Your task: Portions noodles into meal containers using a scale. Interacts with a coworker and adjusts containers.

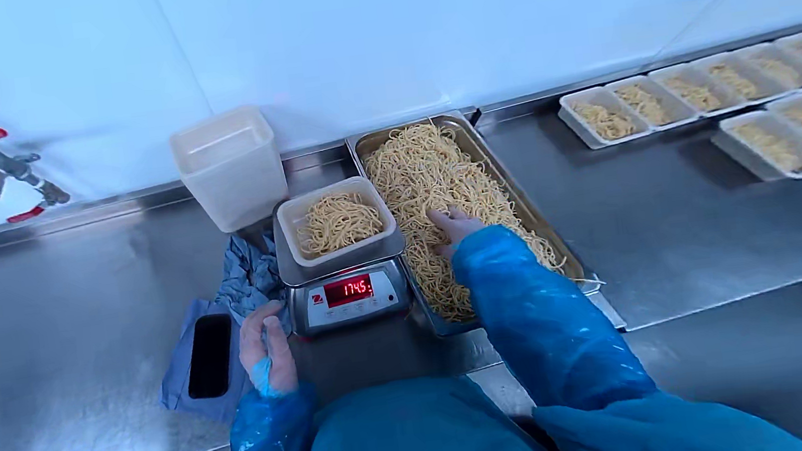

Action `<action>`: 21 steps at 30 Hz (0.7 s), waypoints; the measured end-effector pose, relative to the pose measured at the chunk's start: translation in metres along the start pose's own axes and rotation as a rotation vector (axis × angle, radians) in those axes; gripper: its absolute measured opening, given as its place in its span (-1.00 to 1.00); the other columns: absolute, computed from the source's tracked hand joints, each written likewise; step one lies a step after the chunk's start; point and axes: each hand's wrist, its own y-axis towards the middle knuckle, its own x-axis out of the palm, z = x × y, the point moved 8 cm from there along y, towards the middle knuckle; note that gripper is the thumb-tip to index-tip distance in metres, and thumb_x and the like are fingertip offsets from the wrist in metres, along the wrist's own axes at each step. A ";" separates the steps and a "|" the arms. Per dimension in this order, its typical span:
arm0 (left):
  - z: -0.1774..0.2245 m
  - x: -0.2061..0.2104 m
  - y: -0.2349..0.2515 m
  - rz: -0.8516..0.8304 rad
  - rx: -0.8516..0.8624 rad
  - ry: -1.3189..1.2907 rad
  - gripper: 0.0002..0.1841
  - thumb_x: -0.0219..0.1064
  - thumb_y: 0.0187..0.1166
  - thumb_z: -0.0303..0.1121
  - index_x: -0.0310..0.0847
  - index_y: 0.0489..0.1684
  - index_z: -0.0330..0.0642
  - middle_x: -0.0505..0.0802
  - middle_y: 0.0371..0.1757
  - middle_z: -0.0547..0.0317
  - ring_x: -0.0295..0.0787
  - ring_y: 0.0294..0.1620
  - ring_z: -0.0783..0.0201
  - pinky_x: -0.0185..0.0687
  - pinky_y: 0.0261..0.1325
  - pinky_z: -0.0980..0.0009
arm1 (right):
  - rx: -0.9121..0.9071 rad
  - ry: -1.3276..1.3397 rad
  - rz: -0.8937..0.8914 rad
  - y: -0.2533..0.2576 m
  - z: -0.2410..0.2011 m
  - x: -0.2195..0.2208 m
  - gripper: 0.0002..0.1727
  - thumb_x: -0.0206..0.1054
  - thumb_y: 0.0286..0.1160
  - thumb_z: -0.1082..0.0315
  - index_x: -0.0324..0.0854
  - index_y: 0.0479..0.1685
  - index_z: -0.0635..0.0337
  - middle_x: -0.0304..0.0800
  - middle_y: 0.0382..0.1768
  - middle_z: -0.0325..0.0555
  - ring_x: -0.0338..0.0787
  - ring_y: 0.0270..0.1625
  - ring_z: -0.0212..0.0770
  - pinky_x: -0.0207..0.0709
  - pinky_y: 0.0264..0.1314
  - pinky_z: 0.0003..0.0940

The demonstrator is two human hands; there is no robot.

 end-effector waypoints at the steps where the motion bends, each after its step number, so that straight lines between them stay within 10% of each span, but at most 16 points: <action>1: -0.001 0.001 0.000 0.000 -0.003 -0.006 -0.68 0.10 0.68 -0.30 0.75 0.03 -0.29 0.84 0.12 0.06 0.74 0.22 0.25 0.65 0.35 0.28 | 0.023 0.023 0.005 -0.005 0.009 0.004 -0.22 0.60 0.31 0.35 0.48 0.66 -0.02 0.35 0.64 0.47 0.45 0.53 0.63 0.35 0.43 0.61; 4: -0.001 0.004 -0.001 0.004 -0.023 -0.007 -0.69 0.10 0.67 -0.32 0.75 0.02 -0.28 0.84 0.10 0.07 0.73 0.19 0.28 0.65 0.30 0.31 | 0.044 0.076 -0.028 -0.018 0.014 -0.016 -0.56 0.40 0.52 0.42 0.66 0.42 0.10 0.70 0.35 0.36 0.68 0.40 0.43 0.46 0.39 0.51; 8: 0.001 0.013 0.001 -0.029 -0.023 -0.028 -0.69 0.10 0.66 -0.32 0.76 0.01 -0.29 0.83 0.08 0.05 0.75 0.18 0.25 0.67 0.30 0.29 | -0.051 0.036 0.045 -0.019 -0.006 -0.053 -0.41 0.43 0.46 0.43 0.62 0.56 -0.10 0.46 0.59 0.40 0.43 0.56 0.59 0.34 0.44 0.59; 13: 0.001 0.022 0.004 -0.071 -0.041 -0.075 -0.68 0.07 0.65 -0.35 0.74 -0.02 -0.33 0.84 0.05 0.03 0.76 0.14 0.26 0.68 0.28 0.31 | -0.427 0.206 0.197 -0.035 -0.135 -0.087 -0.49 0.38 0.57 0.29 0.61 0.55 -0.05 0.67 0.44 0.21 0.72 0.40 0.24 0.58 0.41 0.28; 16: 0.005 0.022 0.002 -0.086 -0.031 -0.094 -0.69 0.08 0.67 -0.34 0.74 -0.02 -0.30 0.84 0.04 0.06 0.77 0.13 0.26 0.69 0.25 0.30 | -0.571 0.024 -0.065 -0.021 -0.200 -0.051 -0.27 0.49 0.49 -0.01 0.43 0.72 -0.21 0.63 0.47 0.23 0.67 0.46 0.25 0.53 0.44 0.34; 21: 0.003 0.006 0.004 -0.025 -0.076 -0.083 -0.69 0.08 0.64 -0.36 0.75 -0.09 -0.34 0.85 -0.02 0.06 0.78 0.06 0.28 0.71 0.20 0.34 | -0.587 -0.049 -0.151 0.005 -0.232 -0.053 -0.64 0.33 0.60 0.39 0.74 0.35 0.10 0.80 0.30 0.13 0.72 0.43 0.19 0.45 0.55 0.27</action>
